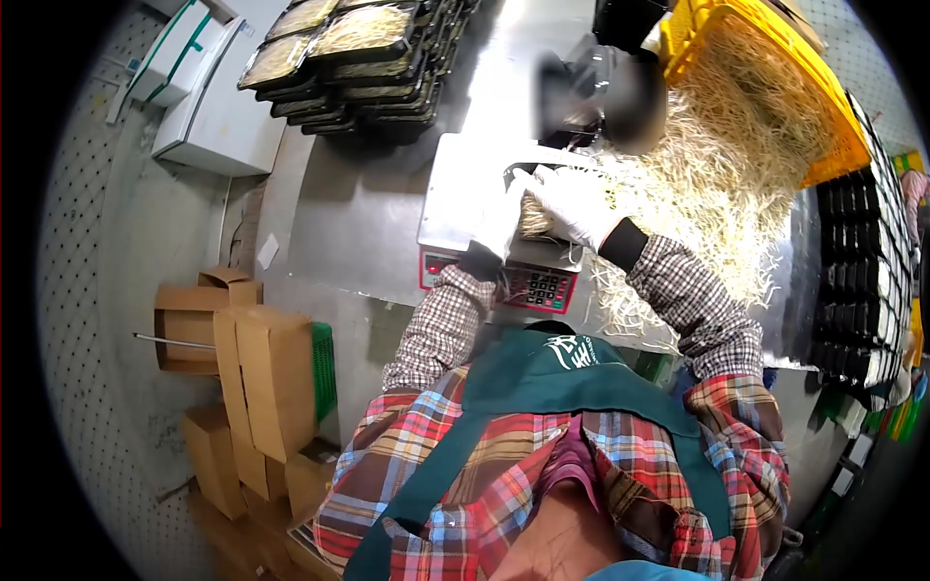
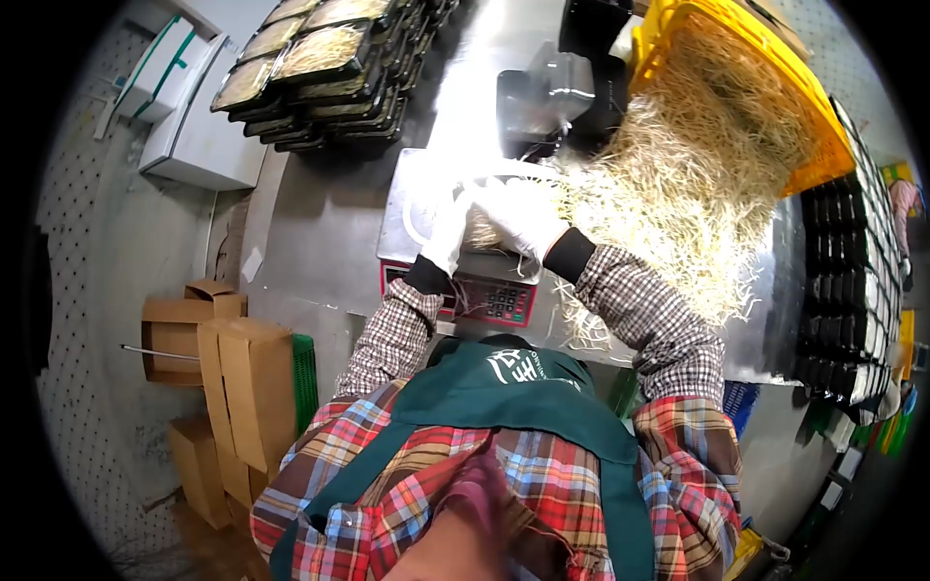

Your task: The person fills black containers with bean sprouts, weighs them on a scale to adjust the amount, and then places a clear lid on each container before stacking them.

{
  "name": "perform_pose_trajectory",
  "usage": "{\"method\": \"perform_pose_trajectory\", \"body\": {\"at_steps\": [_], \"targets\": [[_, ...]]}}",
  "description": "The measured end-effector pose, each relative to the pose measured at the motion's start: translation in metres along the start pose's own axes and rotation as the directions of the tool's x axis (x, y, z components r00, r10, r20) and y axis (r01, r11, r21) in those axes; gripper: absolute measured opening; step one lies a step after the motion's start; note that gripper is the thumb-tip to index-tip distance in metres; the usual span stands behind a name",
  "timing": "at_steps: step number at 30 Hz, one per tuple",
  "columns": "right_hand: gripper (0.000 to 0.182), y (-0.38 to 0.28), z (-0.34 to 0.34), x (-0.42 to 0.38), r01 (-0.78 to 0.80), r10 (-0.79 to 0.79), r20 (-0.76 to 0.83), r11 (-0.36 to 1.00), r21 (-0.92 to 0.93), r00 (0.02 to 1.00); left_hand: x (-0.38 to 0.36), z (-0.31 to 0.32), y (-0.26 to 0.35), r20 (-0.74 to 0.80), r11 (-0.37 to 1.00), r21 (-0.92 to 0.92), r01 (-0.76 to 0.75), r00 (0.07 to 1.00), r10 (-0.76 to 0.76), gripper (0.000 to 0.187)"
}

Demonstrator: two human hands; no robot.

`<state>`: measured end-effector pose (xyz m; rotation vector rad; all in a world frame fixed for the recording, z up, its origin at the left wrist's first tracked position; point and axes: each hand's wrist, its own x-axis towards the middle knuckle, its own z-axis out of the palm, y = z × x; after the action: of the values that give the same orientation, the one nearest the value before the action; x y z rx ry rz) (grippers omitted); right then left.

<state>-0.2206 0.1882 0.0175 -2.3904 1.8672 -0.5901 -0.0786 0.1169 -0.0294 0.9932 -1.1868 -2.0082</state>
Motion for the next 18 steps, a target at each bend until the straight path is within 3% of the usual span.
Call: {"method": "perform_pose_trajectory", "body": {"at_steps": [1,2,3,4,5,6,9,11,13,16,18], "targets": [[0.06,-0.005,0.008,0.005,-0.047,0.045,0.027,0.997,0.057,0.999,-0.004,-0.012,0.001,0.011,0.894,0.405,-0.192,0.979,0.205,0.063],[0.061,-0.008,0.016,0.009,-0.036,0.035,0.036,0.999,0.033,0.999,-0.009,-0.024,0.001,0.109,0.6,0.729,-0.329,0.921,0.373,0.07],[0.063,-0.006,0.023,0.009,-0.043,0.038,0.06,0.996,0.075,0.997,-0.016,-0.033,-0.001,0.269,0.182,0.903,-0.39,0.842,0.468,0.078],[0.066,-0.002,0.031,0.009,-0.053,0.044,0.083,0.992,0.112,0.996,-0.03,-0.03,0.019,0.289,0.262,0.89,-0.372,0.907,0.307,0.094],[0.069,0.003,0.038,0.009,-0.063,0.048,0.106,0.988,0.144,0.993,-0.027,-0.035,0.017,0.293,0.354,0.861,-0.366,0.924,0.244,0.1],[0.08,-0.005,0.017,0.015,0.028,-0.042,0.16,0.996,0.09,0.986,-0.022,-0.042,0.011,0.302,0.443,0.825,-0.351,0.936,0.18,0.106],[0.066,0.005,0.006,0.003,0.131,-0.131,-0.005,0.989,0.066,0.991,-0.014,-0.04,0.01,0.325,0.742,0.612,-0.273,0.942,0.079,0.113],[0.075,-0.008,-0.026,0.001,0.044,-0.044,0.051,0.999,-0.005,0.998,-0.006,-0.039,0.006,0.361,0.682,0.644,-0.346,0.924,0.127,0.112],[0.078,-0.007,-0.021,-0.011,-0.076,0.078,0.178,0.997,-0.017,0.981,0.002,-0.043,-0.003,0.448,0.285,0.82,-0.496,0.867,0.219,0.111],[0.08,0.003,-0.011,-0.015,-0.025,0.014,0.155,0.997,0.07,0.988,-0.004,-0.042,-0.002,0.485,-0.011,0.858,-0.514,0.801,0.352,0.105],[0.076,0.012,-0.016,-0.01,-0.002,-0.022,0.212,0.994,0.111,0.977,-0.003,-0.055,0.025,0.536,0.287,0.784,-0.551,0.833,0.134,0.099]]}}
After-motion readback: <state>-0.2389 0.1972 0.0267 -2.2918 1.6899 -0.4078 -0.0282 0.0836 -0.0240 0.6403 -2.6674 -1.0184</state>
